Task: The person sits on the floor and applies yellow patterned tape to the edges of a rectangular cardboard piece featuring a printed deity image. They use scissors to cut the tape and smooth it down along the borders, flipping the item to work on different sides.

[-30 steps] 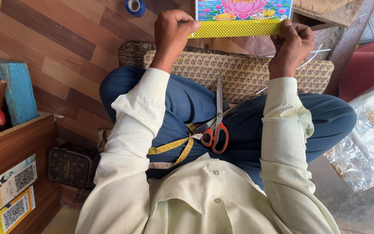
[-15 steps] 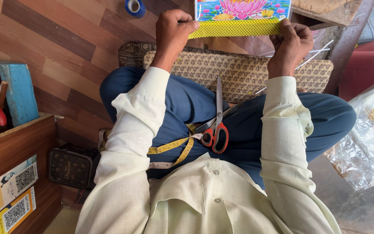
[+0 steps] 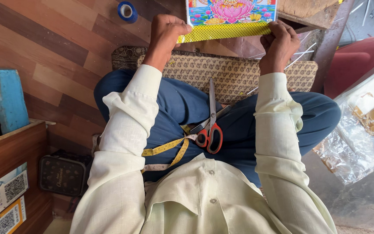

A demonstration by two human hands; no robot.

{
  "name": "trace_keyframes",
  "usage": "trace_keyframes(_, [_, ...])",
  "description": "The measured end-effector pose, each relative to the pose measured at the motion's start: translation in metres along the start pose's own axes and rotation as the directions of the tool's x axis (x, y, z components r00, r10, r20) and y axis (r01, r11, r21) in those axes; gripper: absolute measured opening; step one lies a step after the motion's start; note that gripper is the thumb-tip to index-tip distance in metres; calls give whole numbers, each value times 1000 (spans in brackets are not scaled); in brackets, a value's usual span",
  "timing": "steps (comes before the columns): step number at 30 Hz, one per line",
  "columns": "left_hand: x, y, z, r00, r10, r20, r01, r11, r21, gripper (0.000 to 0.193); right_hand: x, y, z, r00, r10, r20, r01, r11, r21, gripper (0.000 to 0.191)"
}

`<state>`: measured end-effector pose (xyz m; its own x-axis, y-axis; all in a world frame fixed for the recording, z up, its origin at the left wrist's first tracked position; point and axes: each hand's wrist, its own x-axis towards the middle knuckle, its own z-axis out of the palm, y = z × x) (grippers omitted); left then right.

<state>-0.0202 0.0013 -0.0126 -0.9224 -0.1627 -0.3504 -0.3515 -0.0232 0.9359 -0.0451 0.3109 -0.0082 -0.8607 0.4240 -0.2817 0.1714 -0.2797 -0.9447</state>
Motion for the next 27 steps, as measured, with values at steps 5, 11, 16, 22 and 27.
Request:
trace_keyframes(5, [9,0,-4,1000,-19,6,20,998,-62,29,17,3,5,993,92,-77,-93,996,-7,19])
trace_keyframes(11, [-7,-11,0,1000,24,2,-23,993,-118,27,-56,32,31,603,-659,449,765,317,-561,49])
trace_keyframes(16, [-11,-17,-6,999,28,30,-20,973,-229,24,-118,43,64,349,-321,880,906,-125,-405,54])
trace_keyframes(22, [-13,-17,-9,1000,8,-14,-10,992,-123,26,-87,6,24,486,-313,816,779,-269,-567,48])
trace_keyframes(27, [-16,-12,-10,1000,5,-22,-8,991,-135,26,-54,18,-9,681,-378,628,695,61,-717,57])
